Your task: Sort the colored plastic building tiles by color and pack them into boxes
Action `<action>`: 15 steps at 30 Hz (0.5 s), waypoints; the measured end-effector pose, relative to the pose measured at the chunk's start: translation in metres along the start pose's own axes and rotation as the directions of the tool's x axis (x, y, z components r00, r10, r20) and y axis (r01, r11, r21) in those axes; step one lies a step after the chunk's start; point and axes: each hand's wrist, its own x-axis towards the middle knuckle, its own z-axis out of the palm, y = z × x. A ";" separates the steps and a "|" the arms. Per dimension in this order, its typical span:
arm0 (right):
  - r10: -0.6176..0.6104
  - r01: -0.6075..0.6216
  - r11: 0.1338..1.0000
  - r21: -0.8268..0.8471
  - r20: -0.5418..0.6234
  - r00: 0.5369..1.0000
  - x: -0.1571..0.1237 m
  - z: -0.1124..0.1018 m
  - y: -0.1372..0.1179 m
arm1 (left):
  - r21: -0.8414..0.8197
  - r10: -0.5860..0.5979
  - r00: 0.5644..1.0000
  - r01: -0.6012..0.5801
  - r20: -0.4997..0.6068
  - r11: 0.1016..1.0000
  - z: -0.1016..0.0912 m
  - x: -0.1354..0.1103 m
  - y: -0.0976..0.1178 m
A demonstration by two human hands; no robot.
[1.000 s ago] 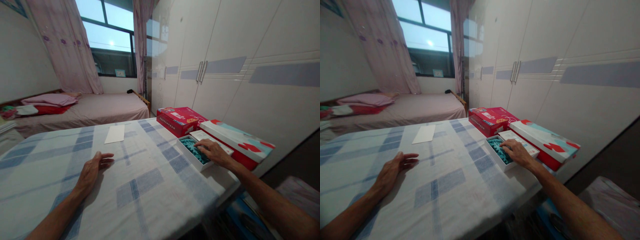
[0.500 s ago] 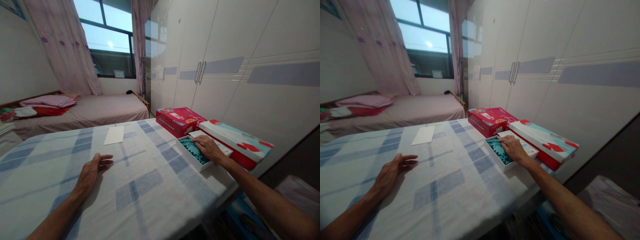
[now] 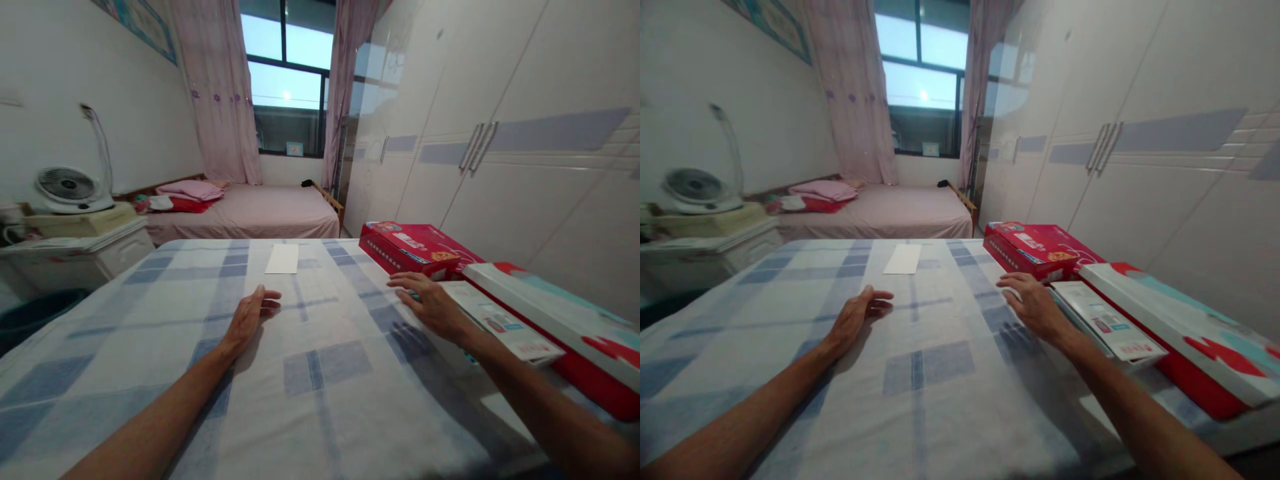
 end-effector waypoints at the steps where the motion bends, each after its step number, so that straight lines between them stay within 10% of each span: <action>1: -0.029 0.028 0.999 0.034 0.046 0.999 0.013 0.012 -0.016 | -0.006 0.003 1.000 -0.003 -0.007 1.000 0.001 -0.001 0.001; 7: 0.019 -0.049 0.996 0.080 0.332 0.943 0.099 0.098 -0.096 | -0.067 -0.027 1.000 0.026 -0.013 0.997 0.002 0.000 -0.001; 15: 0.477 -0.484 0.873 -0.054 0.295 0.828 0.190 0.161 -0.143 | -0.112 -0.019 0.999 0.015 -0.038 0.994 0.003 0.003 -0.005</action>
